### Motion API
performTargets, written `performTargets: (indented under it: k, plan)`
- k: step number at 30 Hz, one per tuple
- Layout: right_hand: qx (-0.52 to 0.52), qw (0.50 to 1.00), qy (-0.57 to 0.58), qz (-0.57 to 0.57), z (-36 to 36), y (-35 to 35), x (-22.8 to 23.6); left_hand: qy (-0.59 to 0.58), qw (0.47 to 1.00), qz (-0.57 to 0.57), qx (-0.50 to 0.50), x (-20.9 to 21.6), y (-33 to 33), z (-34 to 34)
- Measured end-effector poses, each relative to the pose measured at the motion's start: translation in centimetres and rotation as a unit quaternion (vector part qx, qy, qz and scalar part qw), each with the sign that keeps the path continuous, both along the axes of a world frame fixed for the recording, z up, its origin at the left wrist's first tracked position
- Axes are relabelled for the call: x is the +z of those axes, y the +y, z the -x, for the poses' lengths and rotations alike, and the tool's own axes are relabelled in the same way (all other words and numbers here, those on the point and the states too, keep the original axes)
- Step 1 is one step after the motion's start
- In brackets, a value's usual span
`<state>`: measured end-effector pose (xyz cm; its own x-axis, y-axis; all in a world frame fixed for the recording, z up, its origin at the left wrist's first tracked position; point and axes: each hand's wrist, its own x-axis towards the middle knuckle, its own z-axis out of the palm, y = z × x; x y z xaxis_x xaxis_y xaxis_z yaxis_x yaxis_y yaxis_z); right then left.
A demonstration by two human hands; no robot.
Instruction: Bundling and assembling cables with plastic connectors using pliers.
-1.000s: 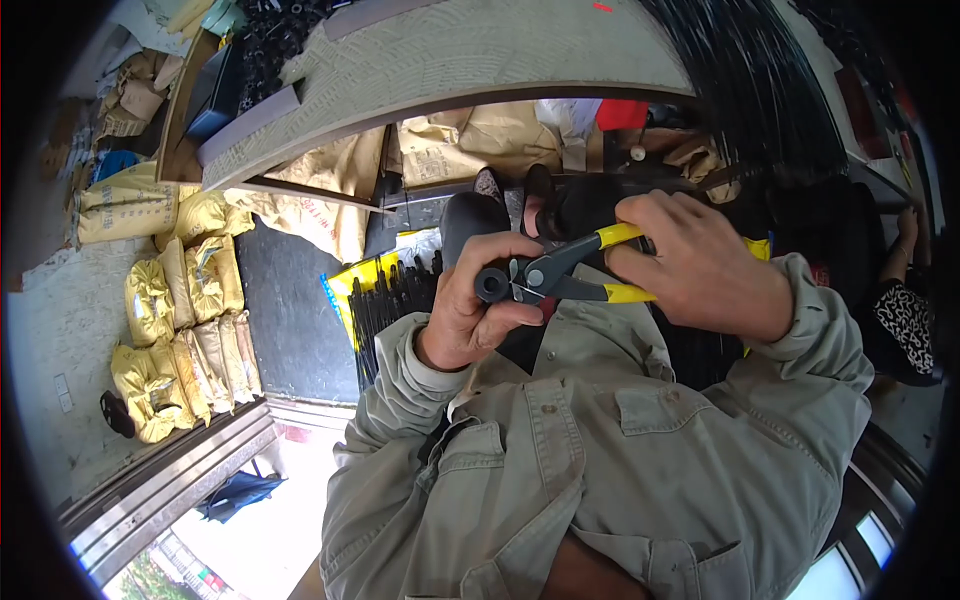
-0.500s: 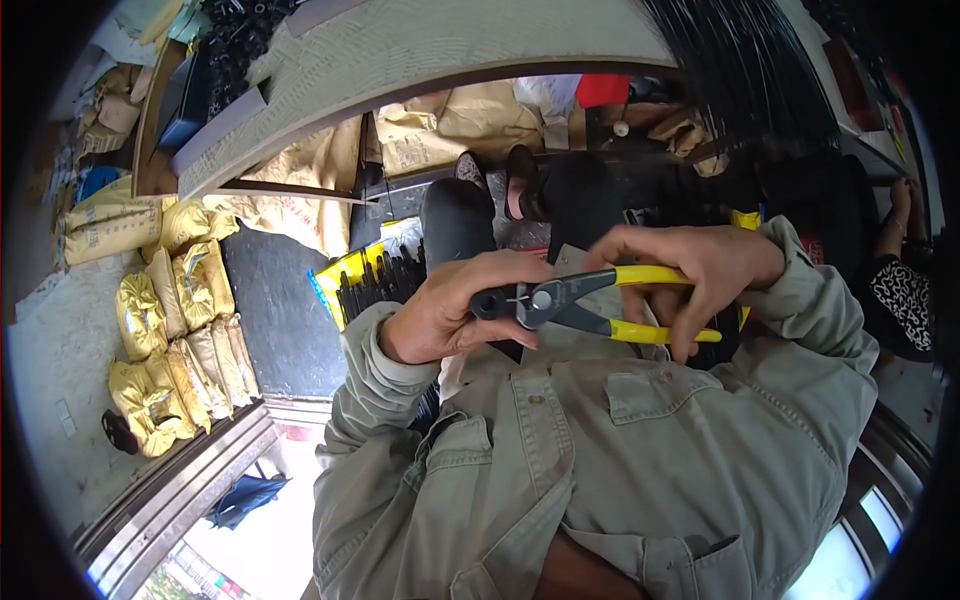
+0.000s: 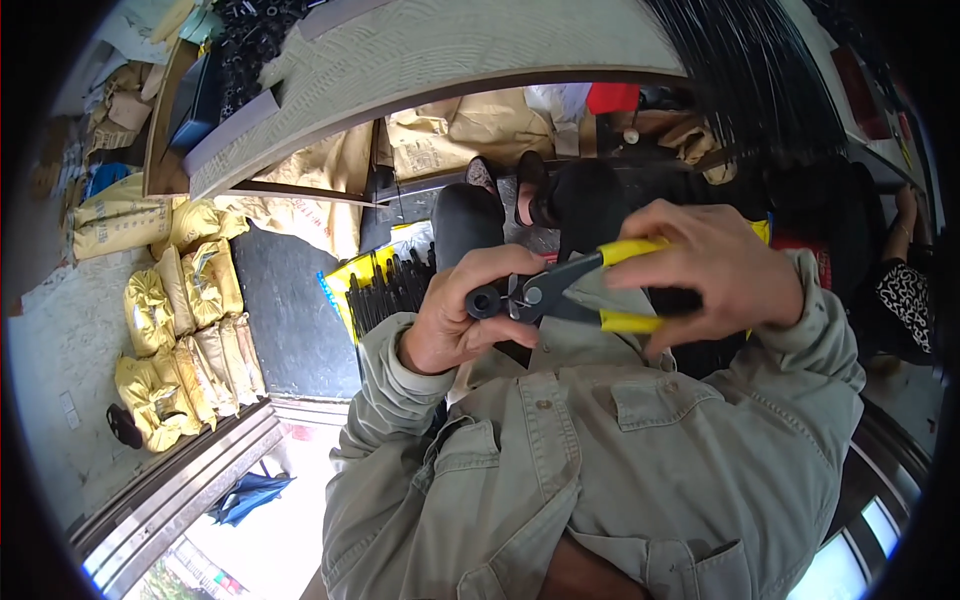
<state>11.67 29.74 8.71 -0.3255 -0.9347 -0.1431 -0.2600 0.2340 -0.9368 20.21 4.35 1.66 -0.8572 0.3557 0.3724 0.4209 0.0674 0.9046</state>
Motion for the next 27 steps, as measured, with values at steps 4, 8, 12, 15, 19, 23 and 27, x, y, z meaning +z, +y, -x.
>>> performTargets:
  k: [4,8,12,15,19,23,27]
  plan:
    - [-0.08,0.854,0.513,-0.011,-1.8,-1.1,-3.0,0.009,0.997,-0.012,0.078,-0.1,1.0,-0.2]
    - [-0.107,0.842,0.529,0.02,-1.5,-2.1,-4.4,-0.005,0.988,-0.066,0.143,-0.5,1.5,-0.4]
    - [-0.185,0.848,0.485,0.105,-1.5,-4.3,-8.1,-0.012,0.964,-0.096,0.248,-0.7,2.7,-0.2]
    - [-0.198,0.878,0.42,0.117,-2.2,-6.1,-10.3,-0.063,0.938,-0.056,0.337,-0.5,2.7,-0.1]
    - [-0.267,0.938,0.041,0.218,-1.4,-8.3,-10.2,-0.049,0.929,-0.122,0.347,-2.0,1.2,1.2]
    - [-0.418,0.897,0.008,0.14,6.7,-10.4,-5.4,-0.039,0.939,-0.135,0.315,-2.7,1.0,1.5]
    - [-0.46,0.843,0.183,0.212,19.8,-13.4,-5.5,-0.01,0.947,-0.122,0.297,-3.0,0.9,2.0]
